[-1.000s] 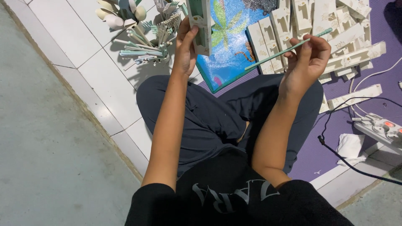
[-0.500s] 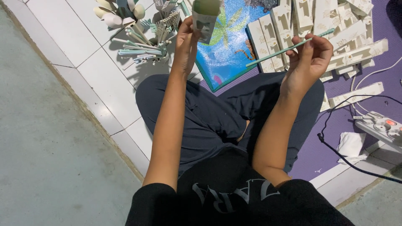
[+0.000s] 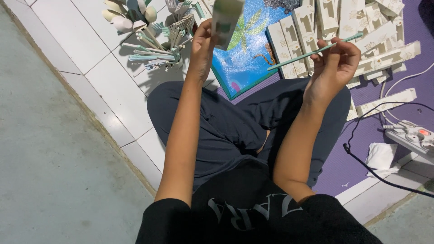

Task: Assembling small gift boxes by folding cardboard components and tucking in edges, occasionally using a plastic spoon to assist with the folds.

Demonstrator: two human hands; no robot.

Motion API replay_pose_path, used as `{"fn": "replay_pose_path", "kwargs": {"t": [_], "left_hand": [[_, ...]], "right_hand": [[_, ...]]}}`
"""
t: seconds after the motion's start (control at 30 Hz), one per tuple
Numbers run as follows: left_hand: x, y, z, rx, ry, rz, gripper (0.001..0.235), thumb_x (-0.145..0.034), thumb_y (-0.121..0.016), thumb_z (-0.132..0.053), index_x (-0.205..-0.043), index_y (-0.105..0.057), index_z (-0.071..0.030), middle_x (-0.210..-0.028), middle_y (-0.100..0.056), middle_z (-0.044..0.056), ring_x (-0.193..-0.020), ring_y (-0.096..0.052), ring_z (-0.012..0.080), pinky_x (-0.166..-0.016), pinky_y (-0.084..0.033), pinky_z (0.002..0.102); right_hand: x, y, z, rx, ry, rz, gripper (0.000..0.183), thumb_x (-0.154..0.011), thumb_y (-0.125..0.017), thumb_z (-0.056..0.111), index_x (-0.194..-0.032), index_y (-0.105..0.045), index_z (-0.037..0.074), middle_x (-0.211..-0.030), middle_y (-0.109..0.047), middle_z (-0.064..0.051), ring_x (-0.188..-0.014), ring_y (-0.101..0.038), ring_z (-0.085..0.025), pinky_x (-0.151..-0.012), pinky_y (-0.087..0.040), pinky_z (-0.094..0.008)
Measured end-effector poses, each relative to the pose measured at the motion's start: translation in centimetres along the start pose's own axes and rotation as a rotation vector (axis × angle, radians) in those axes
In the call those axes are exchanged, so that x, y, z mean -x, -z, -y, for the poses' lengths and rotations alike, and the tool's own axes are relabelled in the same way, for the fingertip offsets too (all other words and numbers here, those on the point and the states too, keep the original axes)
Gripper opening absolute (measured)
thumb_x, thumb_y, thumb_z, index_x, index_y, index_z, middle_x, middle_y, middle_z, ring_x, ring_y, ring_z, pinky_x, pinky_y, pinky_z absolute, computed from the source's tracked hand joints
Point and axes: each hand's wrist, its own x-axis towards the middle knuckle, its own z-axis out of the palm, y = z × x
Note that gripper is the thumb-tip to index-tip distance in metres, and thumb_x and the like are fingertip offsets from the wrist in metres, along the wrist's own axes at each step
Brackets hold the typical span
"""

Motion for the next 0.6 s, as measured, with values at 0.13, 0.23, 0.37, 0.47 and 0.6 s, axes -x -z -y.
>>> {"fn": "replay_pose_path", "kwargs": {"t": [0.13,0.23,0.37,0.47,0.6], "left_hand": [[-0.1,1.0,2.5,-0.27,-0.046,-0.058,0.039,-0.1,-0.063,-0.007,-0.139,-0.058,-0.01,-0.137,-0.064,0.01,-0.131,-0.06,0.0248,-0.11,-0.046,0.036],[0.5,-1.1,0.3,-0.463,0.102,-0.134,0.035,-0.097,-0.066,-0.016,-0.131,-0.063,-0.01,-0.128,-0.069,0.008,-0.122,-0.065,0.0219,-0.101,-0.051,0.033],[0.5,-2.0,0.2,-0.496,0.14,-0.124,0.037,-0.095,-0.067,-0.018,-0.13,-0.064,-0.009,-0.129,-0.07,0.01,-0.125,-0.065,0.0236,-0.104,-0.05,0.035],[0.5,-2.4,-0.4,-0.493,0.147,-0.065,0.034,-0.096,-0.066,-0.02,-0.129,-0.065,-0.009,-0.127,-0.071,0.008,-0.123,-0.065,0.023,-0.106,-0.047,0.036],[0.6,-2.4,-0.4,-0.45,0.194,-0.04,0.037,-0.097,-0.065,-0.019,-0.132,-0.062,-0.007,-0.124,-0.071,0.01,-0.114,-0.067,0.0203,-0.097,-0.051,0.033]], "right_hand": [[0.2,-0.4,0.2,-0.002,-0.048,-0.029,0.016,-0.107,-0.052,-0.003,-0.116,-0.06,0.008,-0.114,-0.064,-0.008,-0.109,-0.072,-0.021,-0.081,-0.061,-0.028],[0.4,-0.6,0.0,-0.035,-0.046,-0.017,0.012,-0.107,-0.055,0.001,-0.117,-0.061,0.006,-0.112,-0.065,-0.009,-0.108,-0.071,-0.021,-0.08,-0.061,-0.027],[0.3,-0.5,-0.2,-0.03,-0.055,-0.061,0.029,-0.105,-0.05,-0.011,-0.128,-0.061,0.003,-0.124,-0.065,-0.009,-0.113,-0.073,-0.025,-0.081,-0.062,-0.028],[0.4,-0.5,-0.2,0.03,-0.034,0.023,0.036,-0.107,-0.052,-0.012,-0.14,-0.054,0.002,-0.134,-0.059,-0.013,-0.12,-0.07,-0.028,-0.091,-0.064,-0.03],[0.3,-0.8,-0.9,0.171,0.003,0.11,0.038,-0.103,-0.064,-0.011,-0.135,-0.052,0.005,-0.121,-0.059,-0.014,-0.115,-0.066,-0.026,-0.098,-0.062,-0.038]]}}
